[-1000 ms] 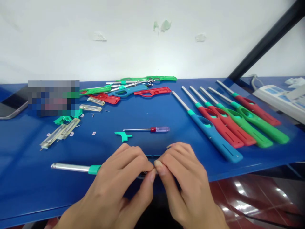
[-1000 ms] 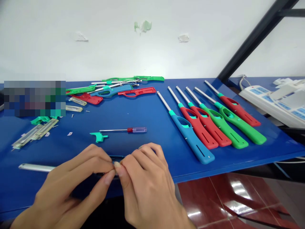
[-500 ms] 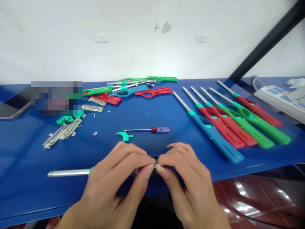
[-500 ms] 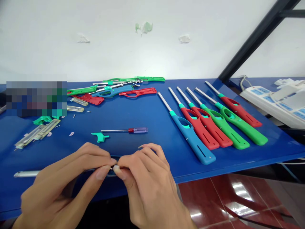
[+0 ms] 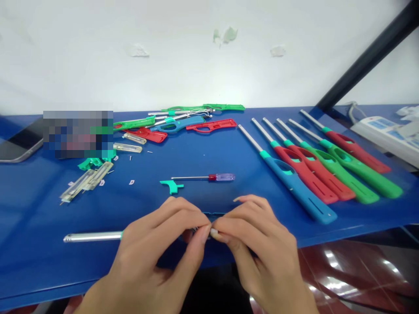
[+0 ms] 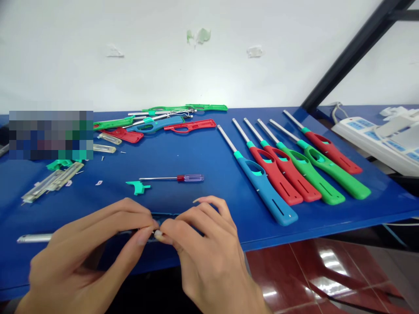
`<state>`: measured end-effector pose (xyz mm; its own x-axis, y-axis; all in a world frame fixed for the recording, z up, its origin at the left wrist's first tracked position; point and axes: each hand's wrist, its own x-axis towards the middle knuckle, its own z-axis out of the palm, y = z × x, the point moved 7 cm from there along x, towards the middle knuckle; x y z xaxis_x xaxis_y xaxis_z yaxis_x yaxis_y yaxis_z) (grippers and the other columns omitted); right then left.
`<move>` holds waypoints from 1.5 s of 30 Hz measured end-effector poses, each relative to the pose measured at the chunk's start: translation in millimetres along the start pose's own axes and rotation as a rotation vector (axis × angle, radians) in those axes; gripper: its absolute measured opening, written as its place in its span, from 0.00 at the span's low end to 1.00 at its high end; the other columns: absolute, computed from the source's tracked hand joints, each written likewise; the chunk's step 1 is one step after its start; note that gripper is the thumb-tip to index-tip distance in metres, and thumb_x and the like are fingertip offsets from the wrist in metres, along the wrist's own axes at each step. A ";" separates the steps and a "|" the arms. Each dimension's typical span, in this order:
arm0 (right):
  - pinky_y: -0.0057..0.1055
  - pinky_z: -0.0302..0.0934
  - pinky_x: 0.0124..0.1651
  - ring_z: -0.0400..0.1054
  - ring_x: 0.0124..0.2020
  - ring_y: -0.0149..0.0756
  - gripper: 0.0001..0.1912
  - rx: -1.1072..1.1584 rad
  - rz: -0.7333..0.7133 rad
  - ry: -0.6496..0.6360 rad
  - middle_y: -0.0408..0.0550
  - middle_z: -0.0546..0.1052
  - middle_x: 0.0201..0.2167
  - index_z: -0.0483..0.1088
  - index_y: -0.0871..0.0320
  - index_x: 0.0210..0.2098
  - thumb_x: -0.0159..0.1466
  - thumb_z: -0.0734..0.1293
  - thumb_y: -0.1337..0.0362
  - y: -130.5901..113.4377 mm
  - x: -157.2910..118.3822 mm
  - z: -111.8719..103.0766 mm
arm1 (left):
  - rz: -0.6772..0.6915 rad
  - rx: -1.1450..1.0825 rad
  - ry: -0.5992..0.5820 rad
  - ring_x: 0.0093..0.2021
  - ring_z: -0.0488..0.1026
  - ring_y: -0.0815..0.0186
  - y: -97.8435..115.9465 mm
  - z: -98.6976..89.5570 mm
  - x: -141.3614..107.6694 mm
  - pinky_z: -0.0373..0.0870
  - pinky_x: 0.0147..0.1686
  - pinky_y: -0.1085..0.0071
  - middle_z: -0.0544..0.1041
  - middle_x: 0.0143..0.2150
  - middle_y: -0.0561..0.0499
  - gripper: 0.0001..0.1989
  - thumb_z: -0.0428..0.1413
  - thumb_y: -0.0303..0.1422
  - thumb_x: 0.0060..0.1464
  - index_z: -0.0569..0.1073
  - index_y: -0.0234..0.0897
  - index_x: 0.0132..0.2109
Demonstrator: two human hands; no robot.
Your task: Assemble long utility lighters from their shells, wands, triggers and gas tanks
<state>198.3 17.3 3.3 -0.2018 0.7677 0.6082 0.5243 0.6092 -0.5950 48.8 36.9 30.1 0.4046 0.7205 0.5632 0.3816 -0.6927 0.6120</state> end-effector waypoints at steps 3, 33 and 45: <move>0.38 0.60 0.59 0.70 0.35 0.28 0.14 -0.005 -0.004 0.008 0.37 0.78 0.34 0.73 0.54 0.42 0.68 0.66 0.81 -0.1 -0.1 -0.7 | -0.012 -0.007 0.013 0.37 0.77 0.75 -0.5 -0.9 -1.1 0.75 0.42 0.77 0.79 0.39 0.56 0.11 0.56 0.17 0.64 0.75 0.37 0.45; 0.26 0.60 0.65 0.76 0.35 0.22 0.08 0.246 0.063 -0.063 0.31 0.85 0.41 0.75 0.54 0.43 0.76 0.66 0.71 7.6 5.6 -6.9 | -0.036 0.072 0.078 0.37 0.83 0.71 0.2 -9.9 -9.1 0.84 0.37 0.77 0.83 0.42 0.60 0.12 0.57 0.23 0.68 0.78 0.47 0.46; 0.31 0.66 0.58 0.75 0.33 0.25 0.13 0.206 0.026 -0.023 0.35 0.84 0.36 0.76 0.55 0.43 0.73 0.64 0.78 6.8 5.9 -10.8 | -0.031 0.097 0.051 0.34 0.82 0.71 1.2 -9.5 -6.2 0.84 0.35 0.77 0.83 0.41 0.60 0.12 0.55 0.24 0.69 0.77 0.48 0.46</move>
<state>209.6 23.9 8.5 -0.2106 0.7867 0.5803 0.3498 0.6149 -0.7068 38.9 32.0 32.6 0.3494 0.7406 0.5739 0.4729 -0.6682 0.5743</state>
